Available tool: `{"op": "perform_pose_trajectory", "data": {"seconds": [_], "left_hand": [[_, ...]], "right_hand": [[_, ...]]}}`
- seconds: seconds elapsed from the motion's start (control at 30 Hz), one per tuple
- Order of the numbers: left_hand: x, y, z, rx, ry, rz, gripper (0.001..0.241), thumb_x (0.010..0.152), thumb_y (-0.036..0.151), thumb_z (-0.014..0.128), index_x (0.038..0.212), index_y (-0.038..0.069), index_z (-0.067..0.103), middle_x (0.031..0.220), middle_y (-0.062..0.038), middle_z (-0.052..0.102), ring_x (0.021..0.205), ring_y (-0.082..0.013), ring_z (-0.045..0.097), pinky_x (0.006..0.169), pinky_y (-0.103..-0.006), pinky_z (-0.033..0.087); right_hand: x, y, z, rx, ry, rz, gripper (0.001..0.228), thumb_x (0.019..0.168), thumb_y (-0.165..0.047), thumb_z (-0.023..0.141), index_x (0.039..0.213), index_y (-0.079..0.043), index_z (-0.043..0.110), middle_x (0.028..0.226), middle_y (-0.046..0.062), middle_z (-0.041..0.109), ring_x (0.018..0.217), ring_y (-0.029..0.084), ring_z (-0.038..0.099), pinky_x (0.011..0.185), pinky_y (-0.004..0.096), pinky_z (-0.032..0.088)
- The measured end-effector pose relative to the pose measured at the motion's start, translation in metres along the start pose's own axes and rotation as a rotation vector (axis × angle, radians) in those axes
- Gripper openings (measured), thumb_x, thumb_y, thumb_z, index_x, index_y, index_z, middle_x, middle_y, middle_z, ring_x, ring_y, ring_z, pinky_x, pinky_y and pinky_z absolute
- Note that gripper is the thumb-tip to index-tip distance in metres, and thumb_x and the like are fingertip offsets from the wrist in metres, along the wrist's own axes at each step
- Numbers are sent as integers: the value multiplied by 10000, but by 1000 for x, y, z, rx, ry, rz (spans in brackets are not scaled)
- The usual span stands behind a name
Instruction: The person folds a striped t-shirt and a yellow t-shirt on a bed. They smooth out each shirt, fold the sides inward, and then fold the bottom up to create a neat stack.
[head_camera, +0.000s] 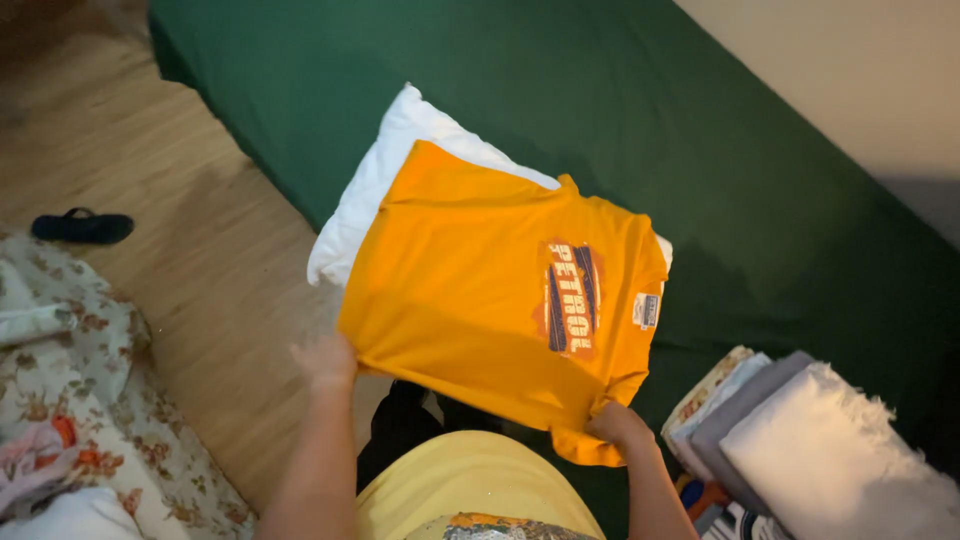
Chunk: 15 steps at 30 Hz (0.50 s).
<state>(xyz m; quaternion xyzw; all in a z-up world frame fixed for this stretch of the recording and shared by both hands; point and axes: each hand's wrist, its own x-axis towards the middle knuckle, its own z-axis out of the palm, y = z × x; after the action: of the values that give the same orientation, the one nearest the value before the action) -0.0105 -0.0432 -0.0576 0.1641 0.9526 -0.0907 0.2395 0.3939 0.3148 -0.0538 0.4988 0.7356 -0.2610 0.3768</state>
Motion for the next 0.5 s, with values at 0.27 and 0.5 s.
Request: {"op": "perform_pose_trajectory", "data": {"seconds": [0.27, 0.5], "left_hand": [[51, 30, -74, -249, 89, 98, 376, 1012, 256, 525, 1319, 118, 691, 1334, -160, 676, 1337, -417, 553, 1110, -590, 330], [152, 68, -78, -901, -11, 122, 817, 952, 617, 671, 1493, 42, 464, 1400, -223, 607, 1308, -441, 572, 1086, -575, 451]], "right_hand": [[-86, -86, -74, 82, 248, 89, 583, 858, -656, 597, 751, -102, 745, 684, 103, 734, 655, 277, 750, 627, 372, 575], [-94, -191, -90, 134, 944, -654, 444, 808, -215, 787, 1238, -133, 710, 1312, 209, 662, 1291, 397, 586, 1044, 508, 476]]}}
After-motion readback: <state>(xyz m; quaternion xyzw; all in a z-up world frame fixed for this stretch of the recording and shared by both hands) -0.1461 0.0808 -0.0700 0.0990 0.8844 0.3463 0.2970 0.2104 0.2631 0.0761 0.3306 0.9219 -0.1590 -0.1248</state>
